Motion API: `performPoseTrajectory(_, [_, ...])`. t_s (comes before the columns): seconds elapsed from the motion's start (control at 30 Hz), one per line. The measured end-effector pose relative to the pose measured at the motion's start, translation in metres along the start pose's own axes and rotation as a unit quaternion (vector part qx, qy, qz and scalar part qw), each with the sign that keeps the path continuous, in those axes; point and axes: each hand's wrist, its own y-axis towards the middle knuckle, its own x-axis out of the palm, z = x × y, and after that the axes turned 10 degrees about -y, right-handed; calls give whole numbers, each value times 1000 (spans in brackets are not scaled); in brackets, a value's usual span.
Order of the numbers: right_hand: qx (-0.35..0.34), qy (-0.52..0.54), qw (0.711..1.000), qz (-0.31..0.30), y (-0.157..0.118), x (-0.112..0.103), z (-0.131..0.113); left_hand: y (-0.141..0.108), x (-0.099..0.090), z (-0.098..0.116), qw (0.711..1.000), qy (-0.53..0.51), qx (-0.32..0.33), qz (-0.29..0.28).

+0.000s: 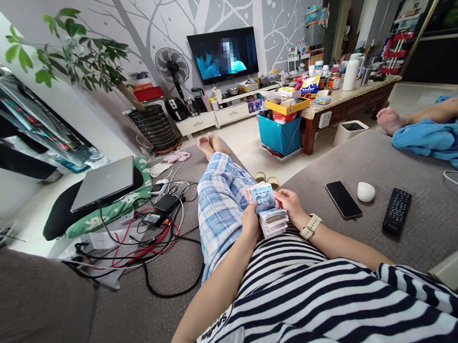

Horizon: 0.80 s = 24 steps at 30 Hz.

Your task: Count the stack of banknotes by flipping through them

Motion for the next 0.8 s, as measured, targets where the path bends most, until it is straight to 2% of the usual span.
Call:
performPoseTrajectory(0.3, [22,-24,997,74,7,0,10,-12,7,7,999,-23,-24,-29])
performPoseTrajectory(0.47, [-3,-46,997,57,7,-2,9,-10,5,6,999,-13,-21,-28])
performPoseTrajectory(0.8, [1,-37,999,35,3,-3,7,1,1,-2,1000,-6,-2,-7])
